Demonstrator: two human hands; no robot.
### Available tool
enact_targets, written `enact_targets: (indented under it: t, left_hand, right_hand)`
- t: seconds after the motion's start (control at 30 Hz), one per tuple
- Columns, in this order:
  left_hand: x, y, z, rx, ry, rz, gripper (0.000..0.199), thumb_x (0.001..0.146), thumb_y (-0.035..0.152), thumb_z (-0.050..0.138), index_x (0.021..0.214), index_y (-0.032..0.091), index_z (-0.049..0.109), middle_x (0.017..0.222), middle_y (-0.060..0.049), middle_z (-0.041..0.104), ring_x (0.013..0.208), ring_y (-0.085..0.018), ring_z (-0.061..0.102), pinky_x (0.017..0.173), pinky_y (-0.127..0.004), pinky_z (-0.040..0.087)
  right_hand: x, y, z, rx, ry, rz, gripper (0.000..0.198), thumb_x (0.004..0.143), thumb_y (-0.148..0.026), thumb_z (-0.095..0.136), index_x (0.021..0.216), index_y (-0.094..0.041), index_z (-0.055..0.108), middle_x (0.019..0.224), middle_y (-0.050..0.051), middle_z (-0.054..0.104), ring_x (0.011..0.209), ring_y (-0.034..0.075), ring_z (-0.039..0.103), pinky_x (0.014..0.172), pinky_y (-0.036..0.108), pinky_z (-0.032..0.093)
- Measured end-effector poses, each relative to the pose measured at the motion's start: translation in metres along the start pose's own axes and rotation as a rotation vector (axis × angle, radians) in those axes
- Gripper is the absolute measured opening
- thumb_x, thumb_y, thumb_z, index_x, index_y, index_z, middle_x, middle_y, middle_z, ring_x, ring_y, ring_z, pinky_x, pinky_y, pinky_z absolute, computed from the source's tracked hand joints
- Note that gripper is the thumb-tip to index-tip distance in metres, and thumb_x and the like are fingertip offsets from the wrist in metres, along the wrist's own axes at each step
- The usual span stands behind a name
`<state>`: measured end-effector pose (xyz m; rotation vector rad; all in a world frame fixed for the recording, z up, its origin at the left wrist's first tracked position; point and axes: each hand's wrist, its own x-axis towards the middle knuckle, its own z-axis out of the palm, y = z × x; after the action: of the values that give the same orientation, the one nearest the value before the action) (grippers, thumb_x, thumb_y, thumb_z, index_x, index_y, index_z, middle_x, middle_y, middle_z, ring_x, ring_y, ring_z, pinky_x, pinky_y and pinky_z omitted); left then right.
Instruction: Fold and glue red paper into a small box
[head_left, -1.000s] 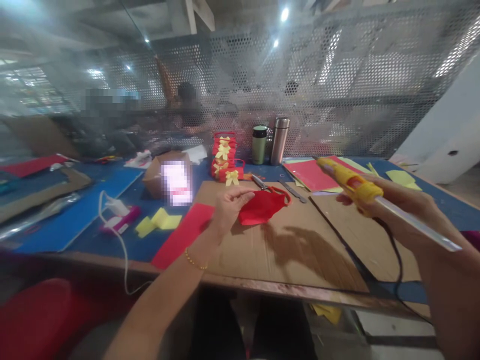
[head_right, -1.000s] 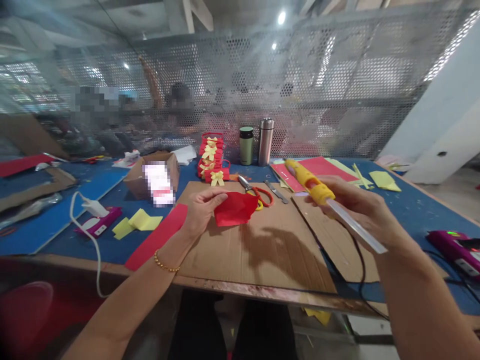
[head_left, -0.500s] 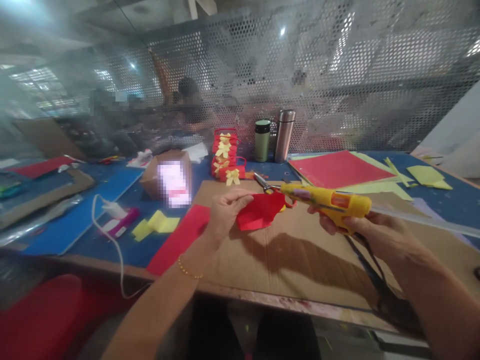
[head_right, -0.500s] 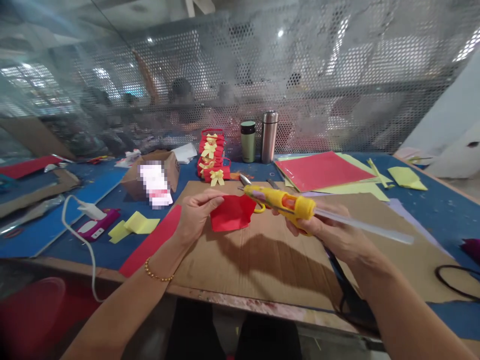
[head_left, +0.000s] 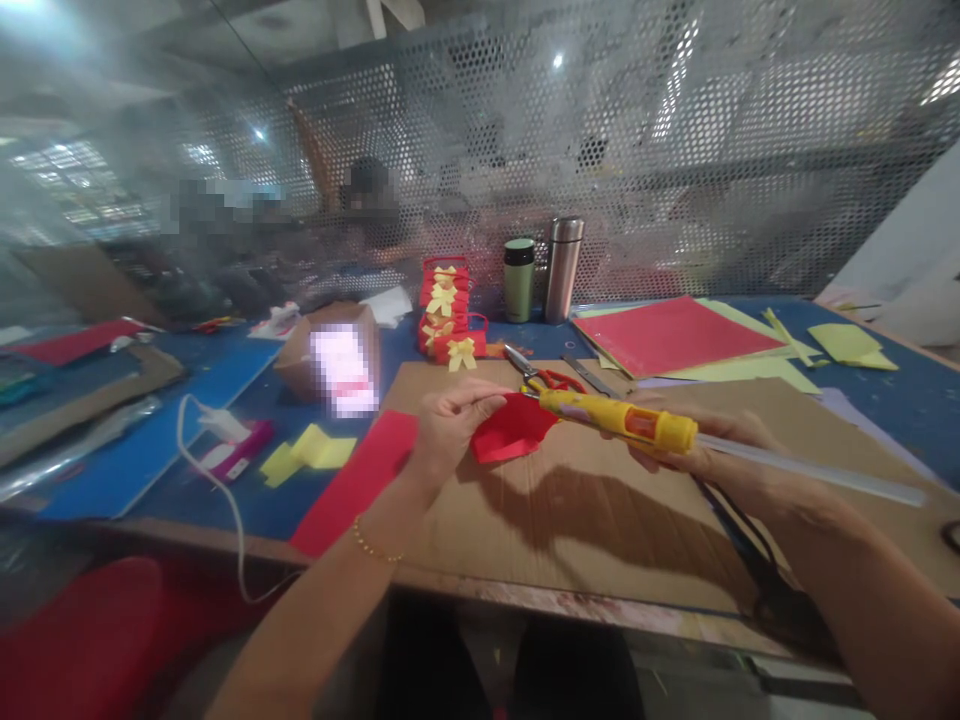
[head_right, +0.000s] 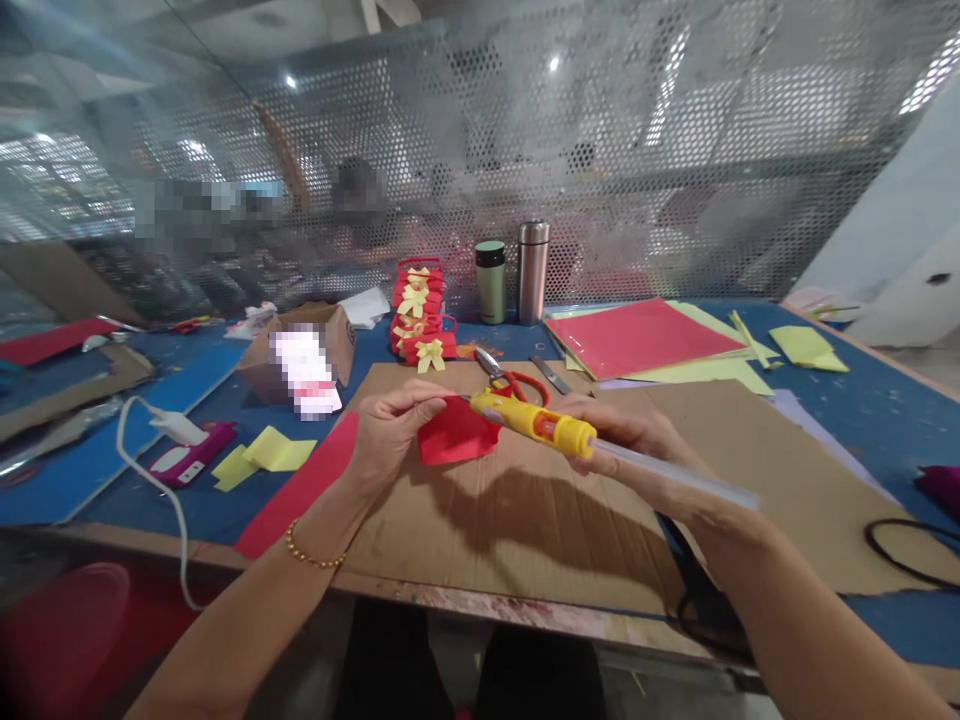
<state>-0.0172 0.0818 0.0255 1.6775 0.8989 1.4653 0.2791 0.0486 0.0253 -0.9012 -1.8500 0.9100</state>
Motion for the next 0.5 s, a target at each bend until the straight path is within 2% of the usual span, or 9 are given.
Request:
enact_targets:
  t: [0.07, 0.17, 0.3, 0.5]
  left_hand:
    - [0.0, 0.0, 0.0, -0.003, -0.007, 0.013, 0.01, 0.083, 0.037, 0.081, 0.084, 0.028, 0.085, 0.091, -0.006, 0.081, 0.086, -0.018, 0.071, 0.08, -0.03, 0.057]
    - [-0.001, -0.001, 0.0, 0.013, -0.018, 0.032, 0.009, 0.084, 0.036, 0.081, 0.085, 0.028, 0.085, 0.089, -0.005, 0.081, 0.085, -0.018, 0.072, 0.079, -0.03, 0.057]
    - [-0.002, -0.001, 0.002, 0.053, -0.006, 0.061, 0.01, 0.085, 0.035, 0.08, 0.086, 0.027, 0.085, 0.09, -0.006, 0.081, 0.083, -0.018, 0.072, 0.078, -0.031, 0.058]
    - [-0.003, -0.002, 0.002, 0.086, 0.013, 0.07, 0.009, 0.086, 0.033, 0.078, 0.086, 0.027, 0.085, 0.089, -0.006, 0.081, 0.083, -0.018, 0.071, 0.081, -0.032, 0.058]
  right_hand:
    - [0.0, -0.001, 0.0, 0.013, 0.006, -0.001, 0.025, 0.08, -0.049, 0.08, 0.102, -0.039, 0.081, 0.096, 0.002, 0.077, 0.091, 0.029, 0.072, 0.076, 0.039, 0.063]
    - [-0.001, -0.002, 0.001, 0.032, -0.029, -0.012, 0.03, 0.082, -0.052, 0.078, 0.108, -0.039, 0.081, 0.107, 0.002, 0.078, 0.111, 0.032, 0.071, 0.096, 0.046, 0.06]
    - [-0.001, -0.008, 0.002, 0.019, -0.079, -0.026, 0.044, 0.082, -0.062, 0.073, 0.115, -0.034, 0.081, 0.116, 0.008, 0.078, 0.112, 0.031, 0.072, 0.099, 0.047, 0.058]
    - [0.004, -0.021, 0.004, -0.053, -0.105, -0.16, 0.033, 0.086, -0.047, 0.075, 0.114, -0.031, 0.081, 0.113, 0.009, 0.08, 0.111, 0.028, 0.073, 0.102, 0.045, 0.057]
